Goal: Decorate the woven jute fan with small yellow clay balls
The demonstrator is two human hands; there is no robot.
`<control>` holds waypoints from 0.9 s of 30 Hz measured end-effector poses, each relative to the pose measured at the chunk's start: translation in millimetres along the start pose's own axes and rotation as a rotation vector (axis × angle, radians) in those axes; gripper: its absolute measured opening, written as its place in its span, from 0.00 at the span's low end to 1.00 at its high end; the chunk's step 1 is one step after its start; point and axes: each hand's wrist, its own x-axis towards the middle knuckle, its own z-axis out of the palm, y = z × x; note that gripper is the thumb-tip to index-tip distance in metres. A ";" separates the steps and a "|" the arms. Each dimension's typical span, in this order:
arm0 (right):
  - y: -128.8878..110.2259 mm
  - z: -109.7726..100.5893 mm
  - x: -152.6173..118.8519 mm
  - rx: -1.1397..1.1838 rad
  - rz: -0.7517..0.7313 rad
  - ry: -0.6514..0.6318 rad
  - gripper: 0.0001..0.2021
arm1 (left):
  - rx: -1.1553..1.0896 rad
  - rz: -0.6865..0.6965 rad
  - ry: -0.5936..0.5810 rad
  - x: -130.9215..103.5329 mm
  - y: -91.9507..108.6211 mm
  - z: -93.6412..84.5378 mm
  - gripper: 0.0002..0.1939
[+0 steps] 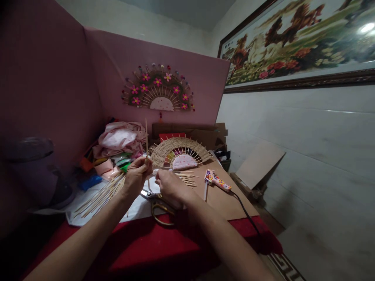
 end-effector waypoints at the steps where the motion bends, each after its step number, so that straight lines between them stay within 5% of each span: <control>1: -2.6 -6.2 -10.6 -0.048 -0.004 -0.042 0.02 | -0.011 0.004 -0.010 0.8 1.0 -1.2 0.12; 4: -10.9 -13.2 -42.7 -0.190 -0.014 -0.216 0.08 | -0.055 0.006 -0.026 4.8 3.4 -5.8 0.12; 7: -17.6 -8.3 -60.3 -0.264 -0.007 -0.261 0.09 | -0.064 -0.004 -0.025 8.1 4.1 -7.6 0.12; 14: -31.0 -17.3 -45.3 -0.092 0.159 -0.340 0.19 | -0.062 -0.017 -0.031 11.2 4.6 -4.7 0.12; 22: -31.0 -81.2 -91.3 0.410 0.469 -0.169 0.17 | -0.103 0.012 -0.029 10.4 7.4 -11.1 0.11; 27: -10.1 -91.0 -125.6 0.550 0.623 0.021 0.23 | -0.070 -0.022 -0.048 3.1 21.0 -11.0 0.10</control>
